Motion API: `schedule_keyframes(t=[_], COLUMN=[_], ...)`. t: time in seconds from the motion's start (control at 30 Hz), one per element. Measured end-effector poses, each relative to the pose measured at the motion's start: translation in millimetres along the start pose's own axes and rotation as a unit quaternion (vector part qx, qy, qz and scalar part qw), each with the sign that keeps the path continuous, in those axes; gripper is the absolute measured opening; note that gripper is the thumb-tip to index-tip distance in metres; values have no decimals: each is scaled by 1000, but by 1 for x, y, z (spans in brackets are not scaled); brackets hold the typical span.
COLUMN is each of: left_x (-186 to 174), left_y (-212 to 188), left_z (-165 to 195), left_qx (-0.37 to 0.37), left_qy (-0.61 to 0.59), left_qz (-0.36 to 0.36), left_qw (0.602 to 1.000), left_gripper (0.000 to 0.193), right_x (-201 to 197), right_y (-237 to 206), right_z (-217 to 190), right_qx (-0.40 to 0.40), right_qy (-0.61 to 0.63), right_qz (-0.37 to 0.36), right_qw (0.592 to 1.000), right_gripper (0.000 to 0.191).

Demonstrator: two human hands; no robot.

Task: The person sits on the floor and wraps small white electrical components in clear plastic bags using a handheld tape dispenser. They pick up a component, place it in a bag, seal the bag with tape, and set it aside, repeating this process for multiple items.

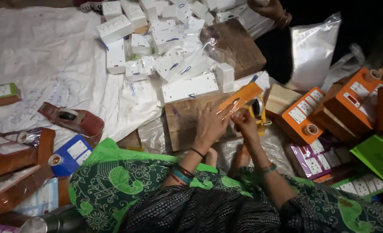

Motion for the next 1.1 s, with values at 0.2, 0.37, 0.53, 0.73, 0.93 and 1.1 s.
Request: schedule_keyframes(t=[0.2, 0.37, 0.53, 0.73, 0.93, 1.1], left_x=[12, 22, 20, 24, 21, 6], left_y=[-1, -10, -14, -24, -12, -6], left_z=[7, -18, -37, -38, -31, -23], left_qx=[-22, -13, 8, -19, 15, 7], left_qy=[-7, -86, -187, -216, -180, -184], left_qz=[-47, -78, -75, -24, -11, 4], left_qw=[999, 993, 979, 976, 983, 983], left_gripper=[68, 88, 105, 105, 85, 70], right_x=[-7, -80, -178, -178, -149, -133], right_y=[7, 18, 22, 26, 43, 39], right_z=[17, 17, -10, 8, 19, -9], right_qx=[59, 16, -134, -129, -42, -65], right_qy=[97, 29, -49, -61, -204, -74], right_qz=[-63, -18, 259, 192, 137, 130], right_qw=[992, 999, 955, 971, 968, 987], right_gripper=[32, 11, 12, 11, 19, 21])
Point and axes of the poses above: each hand's wrist, its own y-axis towards the middle knuckle, its own x-axis out of the palm, z = x × y, the point moved 9 cm from there along y, towards the middle knuckle, and after that the axes turned 5 degrees about y, right-handed, at the moved point
